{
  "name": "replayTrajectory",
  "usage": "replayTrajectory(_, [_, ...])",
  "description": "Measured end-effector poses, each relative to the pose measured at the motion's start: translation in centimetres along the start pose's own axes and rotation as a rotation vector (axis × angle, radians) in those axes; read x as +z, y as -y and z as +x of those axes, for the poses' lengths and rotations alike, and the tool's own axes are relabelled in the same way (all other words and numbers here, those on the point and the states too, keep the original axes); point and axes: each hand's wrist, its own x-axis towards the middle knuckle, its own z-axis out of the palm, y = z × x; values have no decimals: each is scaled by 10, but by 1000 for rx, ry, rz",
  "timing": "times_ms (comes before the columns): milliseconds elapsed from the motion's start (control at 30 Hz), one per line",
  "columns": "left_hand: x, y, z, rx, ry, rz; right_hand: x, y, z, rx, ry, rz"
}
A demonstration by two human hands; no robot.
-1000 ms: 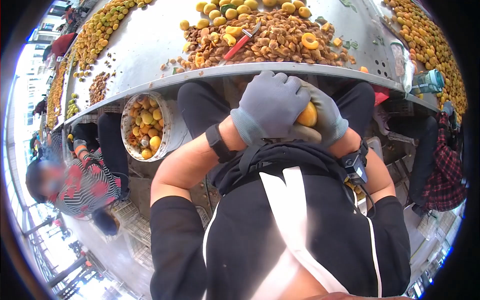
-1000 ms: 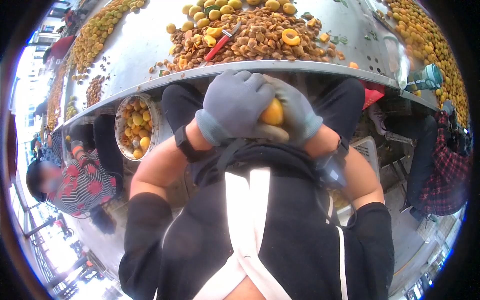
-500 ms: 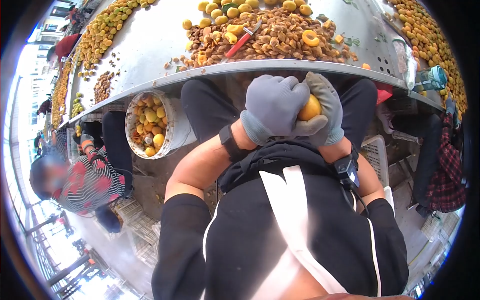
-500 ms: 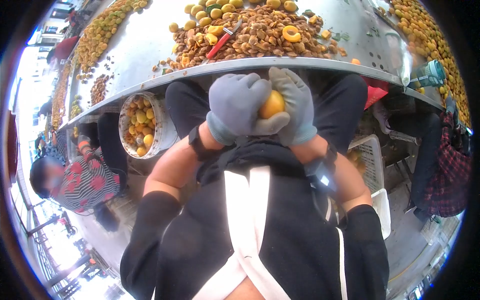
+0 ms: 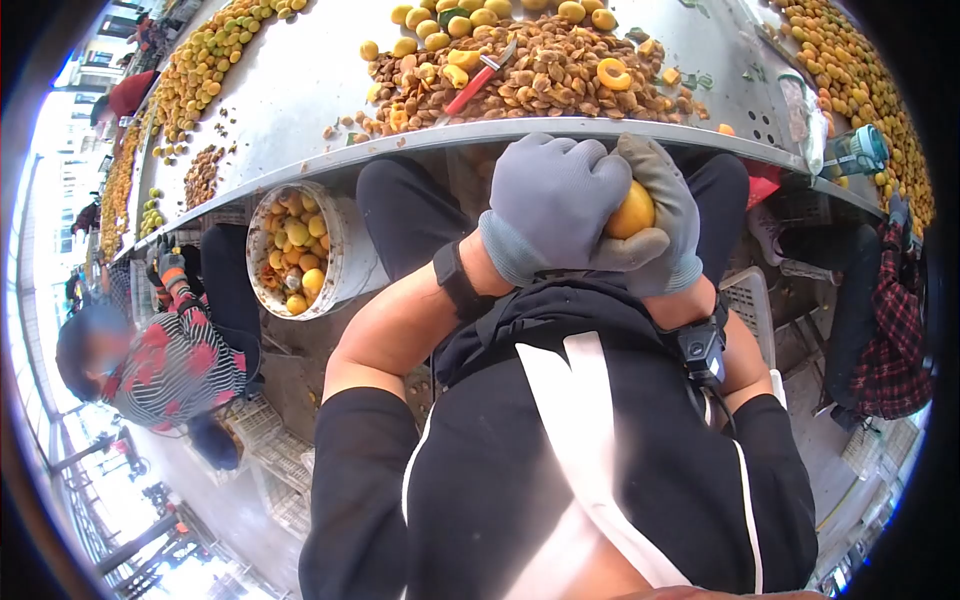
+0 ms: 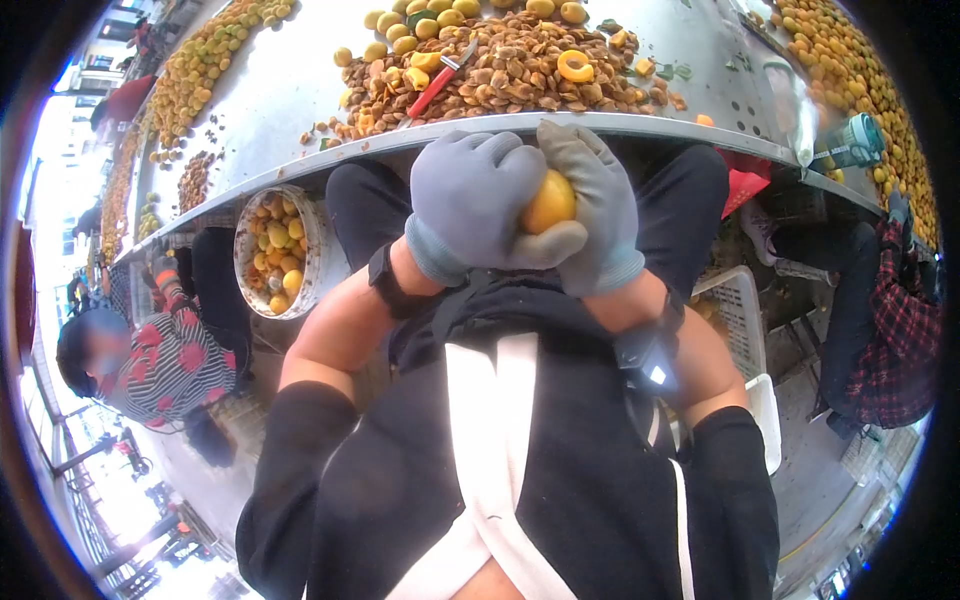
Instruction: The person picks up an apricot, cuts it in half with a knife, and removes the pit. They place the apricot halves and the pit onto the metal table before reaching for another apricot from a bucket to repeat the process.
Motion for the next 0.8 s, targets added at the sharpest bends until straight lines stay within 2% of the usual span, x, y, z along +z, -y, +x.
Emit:
replayTrajectory(133, [5,1,-9,-51,-68,-119,1,-12,3,-87,3,-36])
replayTrajectory(200, [12,0,-18,-254,-61,-274,-1,-22,9,-281,-14,10])
replayTrajectory(233, [18,-1,-24,-254,-65,-271,0,-23,10,-282,-9,9])
replayTrajectory(300, [28,-2,-30,-636,-120,-709,2,-23,16,-290,-7,-28])
replayTrajectory(333, [27,-1,-32,-633,-125,-708,0,-20,25,-165,-4,-84])
replayTrajectory(367, [26,-1,-35,-596,-61,-589,-6,-22,29,-167,-3,-88])
replayTrajectory(467, [19,8,-33,-425,64,-295,-32,-43,43,206,86,147])
replayTrajectory(500, [15,10,-30,-430,65,-300,-32,-43,39,211,83,144])
replayTrajectory(567, [6,13,-20,-132,85,-82,-31,-41,30,163,191,49])
replayTrajectory(600, [3,11,-18,-137,126,-117,-34,-41,29,165,287,38])
replayTrajectory(633, [2,11,-16,-136,128,-117,-33,-42,28,165,286,41])
replayTrajectory(700, [1,11,-11,44,166,-67,-27,-37,21,311,133,184])
replayTrajectory(800, [-2,2,-5,24,203,21,-18,-20,13,319,28,270])
